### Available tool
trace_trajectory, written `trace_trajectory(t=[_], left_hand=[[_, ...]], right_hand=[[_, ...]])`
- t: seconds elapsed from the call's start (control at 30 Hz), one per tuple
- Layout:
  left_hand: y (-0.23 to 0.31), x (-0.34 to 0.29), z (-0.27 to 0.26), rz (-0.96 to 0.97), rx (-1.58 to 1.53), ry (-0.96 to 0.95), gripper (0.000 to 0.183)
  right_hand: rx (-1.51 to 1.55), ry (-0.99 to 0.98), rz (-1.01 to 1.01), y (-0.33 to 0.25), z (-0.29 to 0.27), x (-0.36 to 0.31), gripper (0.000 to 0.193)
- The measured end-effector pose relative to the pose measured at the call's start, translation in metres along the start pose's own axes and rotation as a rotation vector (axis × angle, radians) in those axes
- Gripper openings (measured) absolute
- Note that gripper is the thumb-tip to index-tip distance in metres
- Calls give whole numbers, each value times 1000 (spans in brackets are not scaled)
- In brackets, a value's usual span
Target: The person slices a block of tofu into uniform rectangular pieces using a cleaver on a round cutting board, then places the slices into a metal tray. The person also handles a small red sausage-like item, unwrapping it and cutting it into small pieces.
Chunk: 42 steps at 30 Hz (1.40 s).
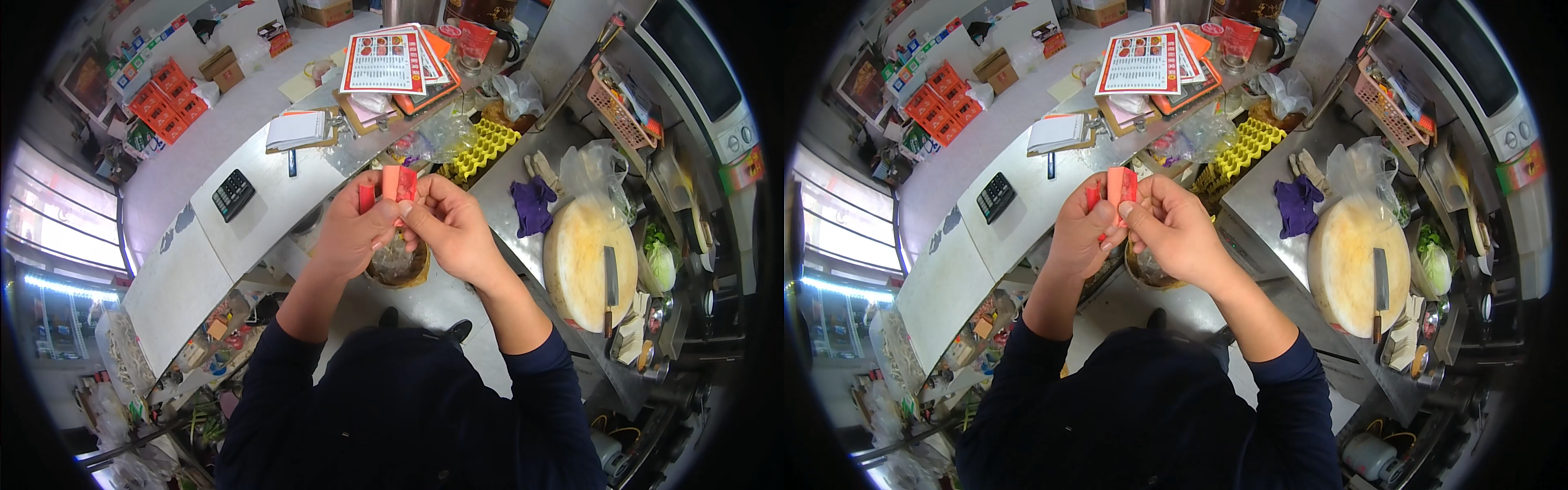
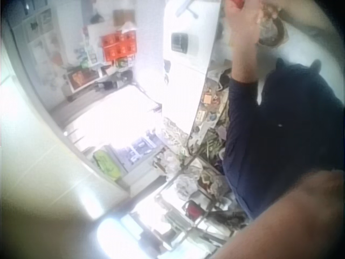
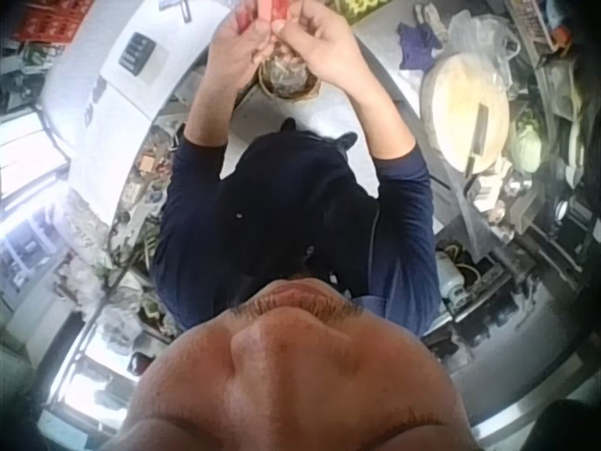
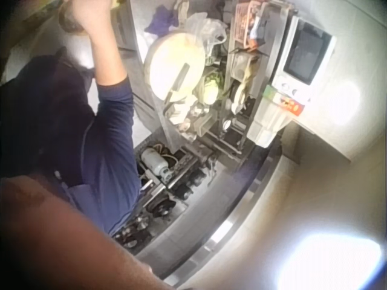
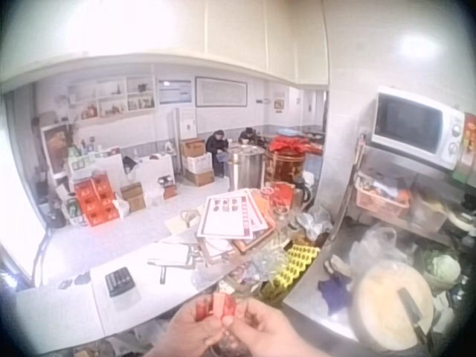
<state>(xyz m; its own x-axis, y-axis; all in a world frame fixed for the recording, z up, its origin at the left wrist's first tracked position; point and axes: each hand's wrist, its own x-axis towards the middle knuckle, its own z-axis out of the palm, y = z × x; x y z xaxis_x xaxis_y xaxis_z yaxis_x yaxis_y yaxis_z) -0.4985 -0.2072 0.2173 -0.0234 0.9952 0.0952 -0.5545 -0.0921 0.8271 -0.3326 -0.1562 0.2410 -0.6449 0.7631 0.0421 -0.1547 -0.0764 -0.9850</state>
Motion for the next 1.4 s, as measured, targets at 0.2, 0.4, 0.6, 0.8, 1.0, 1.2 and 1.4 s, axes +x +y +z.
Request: trace_trajectory(t=[0.2, 0.4, 0.6, 0.8, 1.0, 1.2, 1.4], left_hand=[[1, -2, -9, -33, -49, -14, 29], [3, 0, -27, -43, -161, 19, 35], [-3, 2, -33, -1, -191, 111, 42], [-11, 3, -42, 36, -403, 332, 45], [-15, 0, -47, 3, -381, 126, 44], [-16, -4, -34, -28, -44, 156, 50], [-11, -3, -32, -123, -6, -33, 56]], right_hand=[[91, -92, 15, -1, -3, -3, 9], [303, -57, 59, -4, -8, 0, 12], [402, 131, -77, -8, -11, 2, 12], [-204, 278, 41, 43, -32, 12, 12], [-790, 234, 254, 139, -61, 33, 23], [-745, 273, 19, 112, -40, 34, 32], [-739, 38, -549, 13, -7, 26, 25]])
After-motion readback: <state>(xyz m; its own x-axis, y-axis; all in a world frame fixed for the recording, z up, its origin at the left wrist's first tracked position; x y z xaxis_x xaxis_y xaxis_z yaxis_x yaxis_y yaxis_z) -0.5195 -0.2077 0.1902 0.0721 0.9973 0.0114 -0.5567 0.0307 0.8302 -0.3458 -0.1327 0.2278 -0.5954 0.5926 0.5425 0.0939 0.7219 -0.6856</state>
